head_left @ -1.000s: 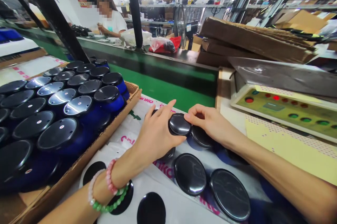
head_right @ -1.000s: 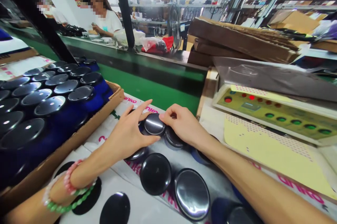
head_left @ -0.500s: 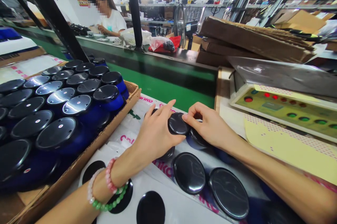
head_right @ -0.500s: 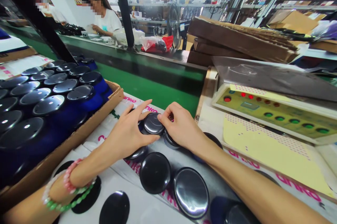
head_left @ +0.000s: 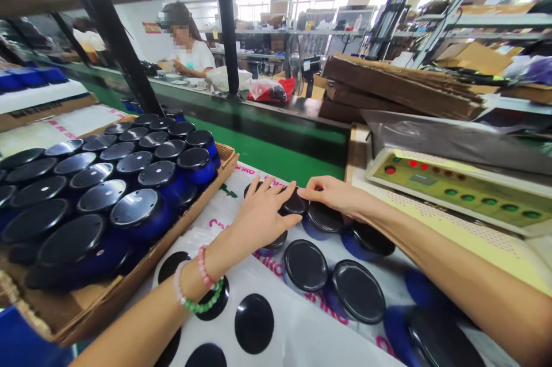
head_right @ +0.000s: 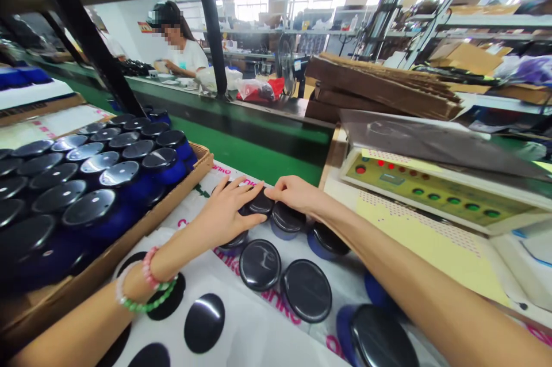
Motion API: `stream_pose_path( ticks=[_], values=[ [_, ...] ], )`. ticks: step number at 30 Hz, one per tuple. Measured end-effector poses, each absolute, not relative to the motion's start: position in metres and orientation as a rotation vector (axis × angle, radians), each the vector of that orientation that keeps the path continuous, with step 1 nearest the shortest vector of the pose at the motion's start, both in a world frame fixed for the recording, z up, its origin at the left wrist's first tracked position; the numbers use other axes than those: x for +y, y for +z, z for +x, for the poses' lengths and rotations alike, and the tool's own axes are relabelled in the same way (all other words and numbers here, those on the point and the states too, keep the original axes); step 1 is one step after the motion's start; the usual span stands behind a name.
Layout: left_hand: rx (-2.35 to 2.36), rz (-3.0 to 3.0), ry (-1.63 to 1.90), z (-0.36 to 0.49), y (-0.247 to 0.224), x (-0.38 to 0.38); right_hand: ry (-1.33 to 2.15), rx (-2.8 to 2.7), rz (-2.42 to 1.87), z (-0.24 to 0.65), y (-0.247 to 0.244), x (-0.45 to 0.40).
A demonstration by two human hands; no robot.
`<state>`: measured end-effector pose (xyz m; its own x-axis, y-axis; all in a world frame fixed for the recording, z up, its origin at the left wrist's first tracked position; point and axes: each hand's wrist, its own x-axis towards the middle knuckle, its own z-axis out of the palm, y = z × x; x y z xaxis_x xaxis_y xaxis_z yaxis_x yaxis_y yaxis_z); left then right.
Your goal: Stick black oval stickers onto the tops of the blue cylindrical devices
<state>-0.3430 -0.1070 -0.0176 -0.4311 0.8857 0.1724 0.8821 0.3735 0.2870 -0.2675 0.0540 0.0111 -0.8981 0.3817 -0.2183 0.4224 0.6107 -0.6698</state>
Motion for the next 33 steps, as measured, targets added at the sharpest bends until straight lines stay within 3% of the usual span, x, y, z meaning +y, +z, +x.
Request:
stream_pose_path(
  ticks=[7,13,15,17,20,26,33],
  values=[
    [2.621,1.718,0.533,-0.342,-0.020,-0.107,-1.027,2.853,0.663,-0.269,0.007,0.053],
    [2.502,1.856,0.551,-0.349,-0.003,-0.113,-0.861,3.295,0.590,-0.240,0.034,0.028],
    [2.517,1.861,0.621,-0.347,0.011,-0.130,-0.907,3.372,0.393,-0.216,0.042,0.003],
    [2.587,1.794,0.769,-0.338,0.020,-0.156,-0.957,3.197,-0.129,-0.195,0.041,-0.025],
    [2.630,1.431,1.039,-0.318,0.011,-0.197,-0.743,2.804,-0.706,-0.184,0.025,-0.061],
    [2.630,1.064,1.057,-0.305,-0.048,-0.222,-0.420,2.654,-0.910,-0.216,0.006,-0.084],
    [2.620,1.037,1.106,-0.312,-0.054,-0.214,-0.051,2.820,-1.259,-0.214,0.008,-0.082]
  ],
)
